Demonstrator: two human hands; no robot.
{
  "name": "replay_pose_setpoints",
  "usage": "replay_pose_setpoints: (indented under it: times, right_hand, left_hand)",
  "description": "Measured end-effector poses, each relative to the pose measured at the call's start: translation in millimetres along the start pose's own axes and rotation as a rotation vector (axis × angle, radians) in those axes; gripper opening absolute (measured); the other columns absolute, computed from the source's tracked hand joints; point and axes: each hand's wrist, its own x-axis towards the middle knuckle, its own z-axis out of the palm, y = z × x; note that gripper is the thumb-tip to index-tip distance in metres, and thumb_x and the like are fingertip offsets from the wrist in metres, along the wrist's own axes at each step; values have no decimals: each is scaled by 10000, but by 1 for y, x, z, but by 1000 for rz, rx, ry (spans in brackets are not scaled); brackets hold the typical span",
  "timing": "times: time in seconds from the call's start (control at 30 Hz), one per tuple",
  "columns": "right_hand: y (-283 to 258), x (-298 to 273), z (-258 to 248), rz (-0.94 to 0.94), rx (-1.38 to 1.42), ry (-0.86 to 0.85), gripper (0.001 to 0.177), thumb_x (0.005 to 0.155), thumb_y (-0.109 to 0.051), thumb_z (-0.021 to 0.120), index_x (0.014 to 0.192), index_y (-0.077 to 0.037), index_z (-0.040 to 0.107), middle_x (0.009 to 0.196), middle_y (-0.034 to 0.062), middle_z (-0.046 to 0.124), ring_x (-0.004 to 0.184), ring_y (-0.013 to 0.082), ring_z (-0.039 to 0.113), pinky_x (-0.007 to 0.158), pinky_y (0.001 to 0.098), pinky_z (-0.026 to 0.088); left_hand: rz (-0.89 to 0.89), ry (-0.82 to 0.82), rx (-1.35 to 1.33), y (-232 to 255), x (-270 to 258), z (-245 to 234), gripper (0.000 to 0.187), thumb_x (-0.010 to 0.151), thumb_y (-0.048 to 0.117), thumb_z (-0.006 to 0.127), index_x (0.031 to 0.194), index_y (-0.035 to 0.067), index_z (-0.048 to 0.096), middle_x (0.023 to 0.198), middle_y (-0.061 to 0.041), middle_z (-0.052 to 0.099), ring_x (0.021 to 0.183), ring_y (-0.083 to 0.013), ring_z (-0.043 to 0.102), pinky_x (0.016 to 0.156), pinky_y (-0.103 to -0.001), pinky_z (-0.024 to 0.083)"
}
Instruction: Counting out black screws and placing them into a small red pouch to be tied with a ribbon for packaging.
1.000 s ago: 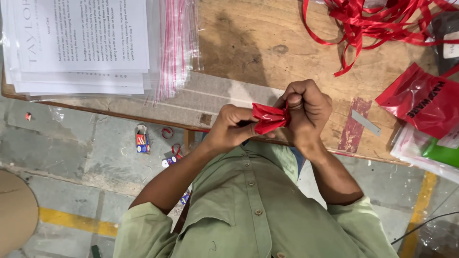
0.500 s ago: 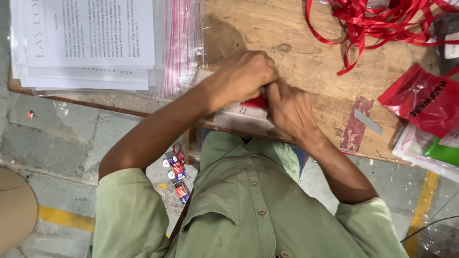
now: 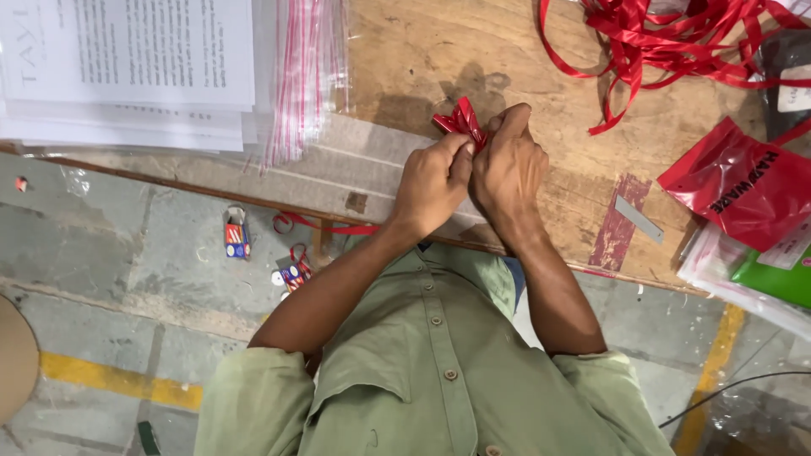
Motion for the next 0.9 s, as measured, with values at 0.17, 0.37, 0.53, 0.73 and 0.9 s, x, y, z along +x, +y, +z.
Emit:
replay_pose_setpoints:
  times: [0.17, 0.37, 0.53, 0.73, 0.9]
  right_hand:
    - [10, 0, 7, 73, 44, 1, 175, 960, -76, 545, 1092, 2, 460, 813, 224, 695, 734, 467, 664, 662, 570, 467]
    - [5, -1, -6, 142, 234, -2, 103, 1045, -84, 519, 982, -5, 534, 757, 175, 679, 675, 323, 662, 637, 451, 489]
    - [9, -2, -12, 46, 395, -59, 100, 1077, -47, 559, 1003, 12, 592, 757, 128, 621, 704, 176, 541, 653, 336, 478]
    - [3, -4, -23, -108, 428, -58, 89, 977, 129, 613, 982, 43, 634, 881, 118, 660, 788, 166, 597, 729, 294, 488]
    - [-17, 10, -39, -403, 275, -25, 355, 781, 218, 590, 1058, 19, 688, 1051, 159, 657, 967, 330, 678, 844, 372, 553]
  left_hand:
    - [-95, 101, -215, 8, -16, 3, 171, 1003, 189, 651, 1015, 24, 698, 776, -178, 717, 628, -231, 709, 577, -370, 525]
    - [-298, -56, -736, -29, -13, 6, 177, 1038, 184, 662, 1004, 19, 718, 747, -6, 636, 634, -55, 534, 542, -257, 406]
    - [-739, -224, -1158, -18, 1, -17, 168, 973, 209, 674, 1000, 51, 724, 659, 66, 522, 511, -18, 355, 433, -214, 234]
    - [-815, -182, -1296, -23, 6, -16, 187, 960, 230, 689, 1007, 54, 730, 689, 59, 519, 513, -26, 336, 448, -221, 251]
    - [-728, -233, -1154, -17, 8, -20, 126, 964, 217, 678, 996, 100, 710, 688, 64, 520, 525, -15, 342, 439, -210, 225]
